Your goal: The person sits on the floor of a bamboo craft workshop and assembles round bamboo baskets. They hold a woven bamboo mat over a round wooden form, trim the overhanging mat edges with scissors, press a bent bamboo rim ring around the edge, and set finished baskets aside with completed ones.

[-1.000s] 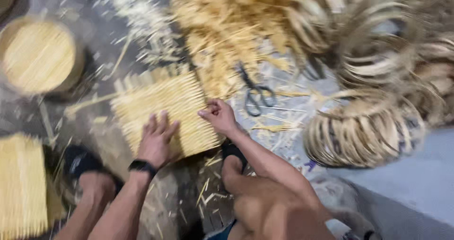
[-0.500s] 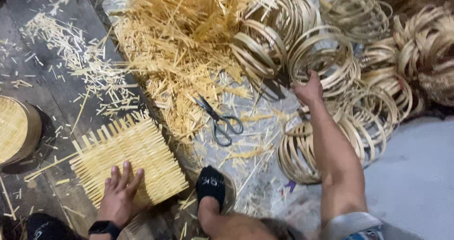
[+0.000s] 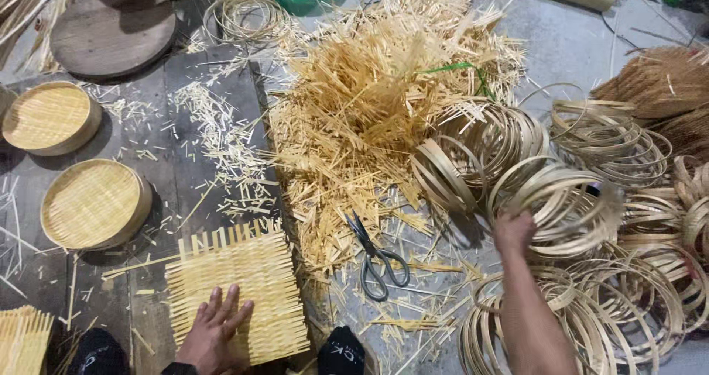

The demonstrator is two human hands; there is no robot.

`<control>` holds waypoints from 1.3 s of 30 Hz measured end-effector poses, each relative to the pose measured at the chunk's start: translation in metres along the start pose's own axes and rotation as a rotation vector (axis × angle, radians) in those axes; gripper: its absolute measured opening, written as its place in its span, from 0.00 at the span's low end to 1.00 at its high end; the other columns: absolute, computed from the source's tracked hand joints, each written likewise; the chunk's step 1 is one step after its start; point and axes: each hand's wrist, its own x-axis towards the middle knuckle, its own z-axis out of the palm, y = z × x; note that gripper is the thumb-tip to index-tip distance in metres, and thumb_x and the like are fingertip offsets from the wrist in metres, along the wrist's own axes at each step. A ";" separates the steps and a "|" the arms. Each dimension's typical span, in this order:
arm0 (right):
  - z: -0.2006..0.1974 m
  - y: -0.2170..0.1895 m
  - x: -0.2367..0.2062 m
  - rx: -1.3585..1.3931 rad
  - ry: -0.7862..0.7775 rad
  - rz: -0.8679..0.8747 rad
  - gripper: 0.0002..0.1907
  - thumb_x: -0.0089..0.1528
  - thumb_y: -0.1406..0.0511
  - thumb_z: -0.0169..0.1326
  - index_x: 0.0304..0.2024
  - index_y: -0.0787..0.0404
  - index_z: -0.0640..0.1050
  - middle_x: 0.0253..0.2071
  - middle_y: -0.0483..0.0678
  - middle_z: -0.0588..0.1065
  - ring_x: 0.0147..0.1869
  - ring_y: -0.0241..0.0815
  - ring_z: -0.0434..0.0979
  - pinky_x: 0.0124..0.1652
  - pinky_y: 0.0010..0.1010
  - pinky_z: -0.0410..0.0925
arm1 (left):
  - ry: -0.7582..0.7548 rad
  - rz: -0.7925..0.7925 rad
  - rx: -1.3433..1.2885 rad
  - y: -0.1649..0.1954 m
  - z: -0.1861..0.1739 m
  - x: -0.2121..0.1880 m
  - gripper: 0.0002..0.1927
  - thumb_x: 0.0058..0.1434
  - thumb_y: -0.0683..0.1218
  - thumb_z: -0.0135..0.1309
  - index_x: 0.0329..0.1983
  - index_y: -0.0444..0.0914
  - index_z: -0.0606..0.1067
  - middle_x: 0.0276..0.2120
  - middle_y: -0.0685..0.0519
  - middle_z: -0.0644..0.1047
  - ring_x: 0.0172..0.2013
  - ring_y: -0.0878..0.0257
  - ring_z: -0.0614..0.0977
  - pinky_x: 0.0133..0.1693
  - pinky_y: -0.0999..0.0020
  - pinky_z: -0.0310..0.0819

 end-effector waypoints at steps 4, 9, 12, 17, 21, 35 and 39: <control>-0.070 0.002 -0.086 -0.160 -0.191 -0.124 0.21 0.75 0.58 0.44 0.40 0.66 0.80 0.31 0.56 0.78 0.33 0.47 0.78 0.39 0.44 0.73 | 0.022 -0.005 -0.001 -0.006 0.006 -0.028 0.66 0.36 0.60 0.79 0.77 0.63 0.53 0.78 0.52 0.41 0.75 0.43 0.41 0.71 0.43 0.43; -0.087 0.029 -0.230 -0.340 -0.768 0.112 0.14 0.70 0.60 0.45 0.51 0.56 0.79 0.38 0.56 0.81 0.40 0.55 0.80 0.43 0.46 0.75 | 0.029 -0.018 -0.041 -0.016 0.006 -0.077 0.66 0.35 0.58 0.79 0.76 0.63 0.54 0.79 0.54 0.41 0.76 0.46 0.40 0.73 0.46 0.41; -0.078 0.046 -0.283 -0.283 -0.566 -0.601 0.16 0.58 0.62 0.55 0.47 0.58 0.81 0.40 0.54 0.82 0.44 0.56 0.81 0.45 0.43 0.74 | 0.007 -0.024 -0.048 -0.028 0.005 -0.106 0.65 0.37 0.57 0.79 0.77 0.62 0.53 0.77 0.54 0.40 0.77 0.47 0.39 0.74 0.48 0.39; -0.056 0.051 -0.318 -0.399 -0.541 -0.649 0.12 0.59 0.57 0.60 0.41 0.54 0.83 0.40 0.49 0.81 0.46 0.50 0.82 0.47 0.38 0.73 | 0.016 -0.018 -0.066 -0.055 0.012 -0.130 0.54 0.47 0.54 0.72 0.74 0.61 0.55 0.78 0.53 0.41 0.77 0.48 0.39 0.74 0.48 0.37; -0.053 0.043 -0.329 -0.309 -0.354 -0.864 0.11 0.55 0.60 0.61 0.38 0.56 0.85 0.42 0.53 0.79 0.45 0.54 0.79 0.43 0.41 0.73 | 0.236 0.069 -0.004 -0.071 0.022 -0.134 0.41 0.60 0.41 0.54 0.74 0.63 0.59 0.78 0.53 0.42 0.76 0.46 0.40 0.71 0.45 0.37; -0.089 0.030 -0.334 -0.488 -0.488 -0.478 0.12 0.57 0.57 0.62 0.39 0.55 0.86 0.40 0.48 0.77 0.47 0.46 0.80 0.49 0.39 0.72 | 0.144 0.035 -0.073 -0.080 0.013 -0.151 0.42 0.61 0.41 0.52 0.75 0.65 0.56 0.78 0.57 0.39 0.77 0.49 0.38 0.73 0.47 0.34; -0.089 0.029 -0.327 -0.442 -0.689 -0.285 0.16 0.60 0.55 0.60 0.43 0.57 0.85 0.40 0.49 0.82 0.47 0.44 0.83 0.50 0.37 0.74 | -0.037 -0.035 -0.111 -0.068 -0.010 -0.165 0.52 0.52 0.51 0.69 0.75 0.63 0.52 0.78 0.58 0.38 0.78 0.51 0.36 0.76 0.51 0.32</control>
